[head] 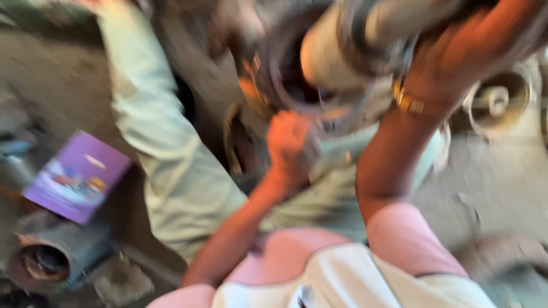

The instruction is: The person sits on the floor and assembles a water pump by inserting a cylindrical impeller shaft into the pump housing. They use a small metal rod to tap and align the shaft, then rotate it by hand to check fit. The person continues to adjust the shaft and housing throughout the clip.

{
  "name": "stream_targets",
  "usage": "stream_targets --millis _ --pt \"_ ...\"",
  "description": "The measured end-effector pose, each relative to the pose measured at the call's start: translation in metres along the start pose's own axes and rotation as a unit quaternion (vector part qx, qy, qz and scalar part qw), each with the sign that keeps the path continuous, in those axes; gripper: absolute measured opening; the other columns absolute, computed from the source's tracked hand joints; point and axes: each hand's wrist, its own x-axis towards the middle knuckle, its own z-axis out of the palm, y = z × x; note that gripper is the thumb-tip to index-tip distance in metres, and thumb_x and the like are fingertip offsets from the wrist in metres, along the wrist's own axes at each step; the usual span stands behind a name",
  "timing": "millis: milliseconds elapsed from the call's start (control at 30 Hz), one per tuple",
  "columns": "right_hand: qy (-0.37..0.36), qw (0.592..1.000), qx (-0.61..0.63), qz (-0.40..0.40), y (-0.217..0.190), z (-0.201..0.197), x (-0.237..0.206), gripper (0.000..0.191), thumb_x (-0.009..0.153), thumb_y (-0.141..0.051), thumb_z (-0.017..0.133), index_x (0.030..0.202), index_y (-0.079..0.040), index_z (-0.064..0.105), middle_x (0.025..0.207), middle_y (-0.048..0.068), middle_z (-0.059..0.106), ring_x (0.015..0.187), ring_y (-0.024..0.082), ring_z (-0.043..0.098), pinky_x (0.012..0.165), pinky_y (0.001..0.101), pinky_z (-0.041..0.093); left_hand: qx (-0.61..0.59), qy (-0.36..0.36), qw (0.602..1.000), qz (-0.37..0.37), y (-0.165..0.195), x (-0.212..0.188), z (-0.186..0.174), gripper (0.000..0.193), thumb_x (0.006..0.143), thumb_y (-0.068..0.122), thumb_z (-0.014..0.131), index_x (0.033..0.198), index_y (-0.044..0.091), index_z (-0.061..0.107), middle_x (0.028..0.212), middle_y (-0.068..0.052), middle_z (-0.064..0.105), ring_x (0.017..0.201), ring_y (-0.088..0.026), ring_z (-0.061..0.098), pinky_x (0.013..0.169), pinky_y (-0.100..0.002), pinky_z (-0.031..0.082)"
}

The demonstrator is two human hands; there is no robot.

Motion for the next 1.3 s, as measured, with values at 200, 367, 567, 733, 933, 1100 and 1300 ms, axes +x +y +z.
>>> stream_targets --millis 200,367,567,733,933,1100,1300 --pt "-0.085 0.994 0.071 0.02 -0.024 0.043 0.025 0.039 0.121 -0.032 0.056 0.108 0.005 0.052 0.073 0.017 0.048 0.055 0.021 0.044 0.055 0.0355 0.045 0.013 -0.037 0.999 -0.019 0.012 -0.003 0.017 0.013 0.074 0.002 0.066 0.086 0.005 0.06 0.086 -0.012 0.058 0.083 -0.033 0.057 0.074 -0.043 0.046" --pt "-0.085 0.995 0.053 0.022 -0.029 0.048 0.028 0.042 0.119 -0.034 0.059 0.104 0.004 0.051 0.074 0.013 0.051 0.057 0.016 0.046 0.057 0.0325 0.047 -0.01 -0.06 0.998 -0.003 0.019 -0.003 0.03 0.015 0.074 0.001 0.066 0.088 0.005 0.062 0.087 -0.012 0.059 0.084 -0.032 0.058 0.073 -0.044 0.046" --pt "-0.084 0.994 0.061 0.037 -0.027 0.046 0.027 0.042 0.118 -0.034 0.061 0.101 0.003 0.052 0.077 0.011 0.053 0.061 0.014 0.047 0.061 0.0312 0.047 0.0 -0.076 0.997 -0.013 0.024 -0.002 0.04 0.016 0.07 0.001 0.065 0.083 0.004 0.057 0.085 -0.014 0.055 0.082 -0.034 0.055 0.073 -0.045 0.045" --pt "-0.089 0.993 0.061 0.037 -0.029 0.047 0.028 0.041 0.118 -0.033 0.06 0.101 0.003 0.053 0.077 0.01 0.052 0.061 0.014 0.047 0.062 0.0314 0.048 0.009 -0.071 0.997 -0.018 0.025 -0.001 0.04 0.014 0.072 0.002 0.066 0.083 0.005 0.058 0.084 -0.012 0.055 0.082 -0.032 0.055 0.073 -0.044 0.045" --pt "-0.094 0.993 0.06 0.037 -0.029 0.046 0.028 0.04 0.118 -0.033 0.059 0.101 0.003 0.053 0.076 0.01 0.052 0.061 0.014 0.047 0.063 0.0317 0.048 0.034 -0.046 0.998 -0.023 0.025 0.003 0.035 0.011 0.077 0.005 0.069 0.082 0.006 0.06 0.084 -0.01 0.055 0.084 -0.03 0.056 0.074 -0.042 0.043" --pt "-0.095 0.994 0.054 0.032 -0.029 0.046 0.028 0.04 0.118 -0.033 0.059 0.1 0.002 0.053 0.075 0.009 0.052 0.061 0.013 0.047 0.062 0.0316 0.048 0.055 -0.048 0.997 -0.038 0.024 0.008 0.029 0.009 0.077 0.005 0.069 0.083 0.007 0.062 0.084 -0.01 0.056 0.084 -0.03 0.056 0.073 -0.042 0.043" --pt "-0.095 0.993 0.058 0.039 -0.03 0.046 0.029 0.041 0.118 -0.034 0.06 0.101 0.002 0.053 0.075 0.009 0.052 0.062 0.013 0.047 0.063 0.0317 0.048 0.055 -0.042 0.997 -0.033 0.023 0.011 0.022 0.011 0.077 0.004 0.07 0.087 0.005 0.065 0.085 -0.01 0.057 0.085 -0.03 0.056 0.074 -0.042 0.043"
